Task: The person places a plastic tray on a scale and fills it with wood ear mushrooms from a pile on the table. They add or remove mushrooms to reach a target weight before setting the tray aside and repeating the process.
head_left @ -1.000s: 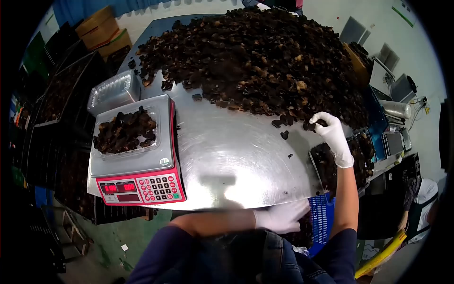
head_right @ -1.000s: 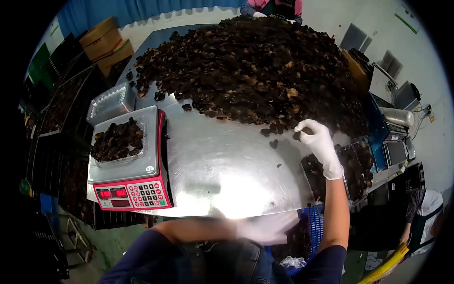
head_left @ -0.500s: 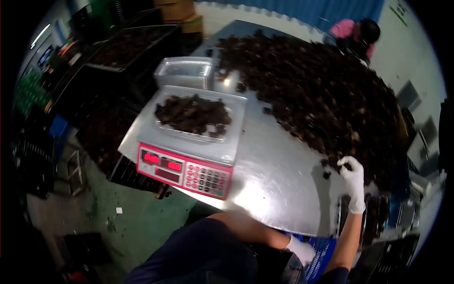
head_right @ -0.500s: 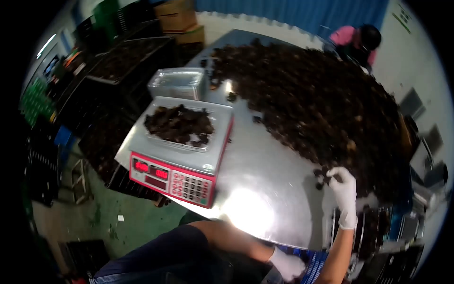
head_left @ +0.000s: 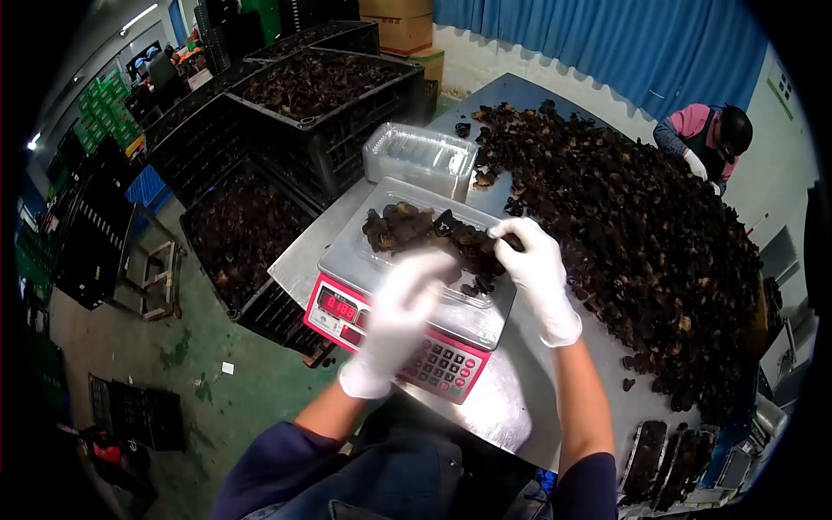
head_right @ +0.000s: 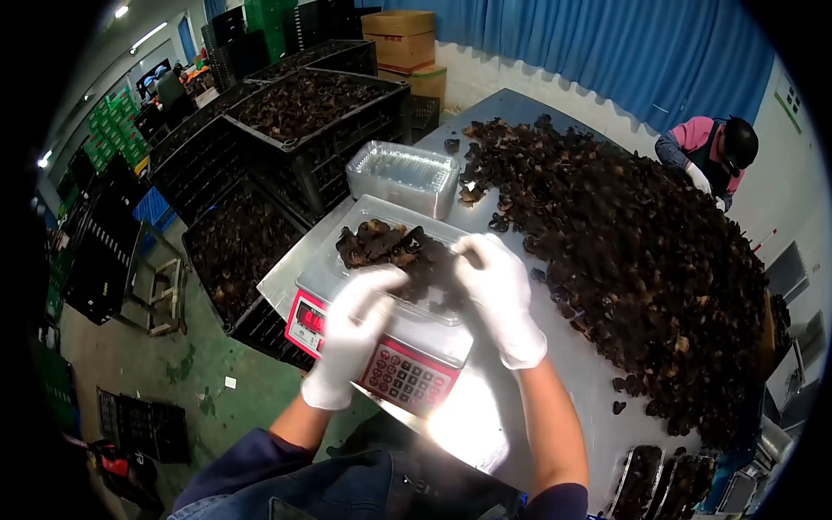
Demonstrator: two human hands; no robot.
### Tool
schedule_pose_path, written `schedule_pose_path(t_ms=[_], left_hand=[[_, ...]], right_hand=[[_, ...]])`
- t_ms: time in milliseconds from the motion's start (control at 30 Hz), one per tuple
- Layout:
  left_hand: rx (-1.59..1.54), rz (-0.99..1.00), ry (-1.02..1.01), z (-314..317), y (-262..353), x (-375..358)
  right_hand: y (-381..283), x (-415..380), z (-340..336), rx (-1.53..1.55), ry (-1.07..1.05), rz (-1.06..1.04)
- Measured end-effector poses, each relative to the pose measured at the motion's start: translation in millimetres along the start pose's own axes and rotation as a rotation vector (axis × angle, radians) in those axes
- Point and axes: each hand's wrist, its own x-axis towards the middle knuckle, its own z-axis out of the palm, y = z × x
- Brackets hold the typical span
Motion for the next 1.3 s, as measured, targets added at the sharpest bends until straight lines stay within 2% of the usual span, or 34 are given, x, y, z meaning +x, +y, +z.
schedule_pose_path(t_ms=[33,100,233,267,333,367,433,467,500,533,567,633,667,700,733,767,833,900,933,967,1000,1033,1067,1100,1133,1167,1233,1300], left_hand=[[0.188,0.095,0.118,-22,-18,14],[0.097,-0.126,0.313,-45,-44,34],[0.149,-0.174,0.268,-80,-84,65],[0.148,-0.199,0.256,-85,-86,71],[0.141,-0.236,0.226,-92,-94,82],[0.134,-0.25,0.207,-96,-99,85],[0.064,-0.35,0.141,-101,-98,90],[0.035,-0.388,0.123,-99,-96,92],[0.0,-0.428,0.105,-98,-96,92],[0.137,-0.35,0.045,-99,-110,91],[0.101,-0.394,0.019,-96,-110,90],[0.074,-0.378,0.007,-88,-121,88],[0.074,-0.377,-0.001,-82,-123,88],[0.037,-0.414,-0.015,-76,-125,88],[0.002,-0.45,-0.03,-72,-127,88],[0.0,-0.444,-0.043,-68,-126,87],[0.133,-0.298,-0.025,-57,-123,82],[0.107,-0.337,0.028,-44,-120,77],[0.155,-0.268,-0.015,-45,-101,74],[0.144,-0.274,-0.051,-39,-85,74],[0.066,-0.406,0.016,-32,-92,72],[0.008,-0.398,0.003,-27,-79,69],[-0.164,-0.51,0.026,-21,-95,67],[-0.117,-0.414,-0.053,-21,-111,65],[-0.116,-0.377,-0.109,-8,-91,61],[-0.118,-0.366,-0.138,-2,-97,60],[-0.117,-0.365,-0.13,14,-105,58],[-0.072,-0.342,-0.209,39,-81,54]], right_hand=[[-6,9,10,-0.038,-0.019,-0.026],[-7,23,28,-0.154,-0.083,-0.056],[-11,19,25,-0.051,-0.063,-0.092],[-14,16,19,-0.018,-0.066,0.023],[-15,9,5,0.016,0.008,0.105],[0,2,8,0.321,0.111,0.19],[-3,-14,-12,0.332,0.191,0.351],[55,-21,-23,-0.039,0.211,0.174],[98,-32,-31,-0.152,0.236,0.189],[126,-45,-36,-0.173,0.233,0.267],[137,-54,-34,-0.061,0.214,0.547],[172,-67,-30,-0.082,0.156,0.594],[172,-68,-25,-0.036,0.139,0.468],[171,-67,-24,-0.22,0.069,0.378],[169,-67,-24,-0.331,0.099,0.272],[139,-63,-21,-0.445,0.13,0.169],[97,-52,-21,-0.396,0.183,0.159],[66,-50,-10,0.006,0.261,0.316],[91,-60,-3,-0.683,0.073,-0.051],[51,-55,-2,0.217,0.145,0.381],[58,-55,9,0.606,0.084,0.488],[40,-58,7,0.51,0.128,0.488],[64,-60,20,0.691,0.164,0.417],[59,-60,11,0.932,0.102,0.525],[62,-63,6,0.888,0.175,0.537],[63,-70,2,0.857,0.227,0.548],[61,-87,-7,0.981,0.366,0.599],[52,-114,-39,0.92,0.43,0.59]])
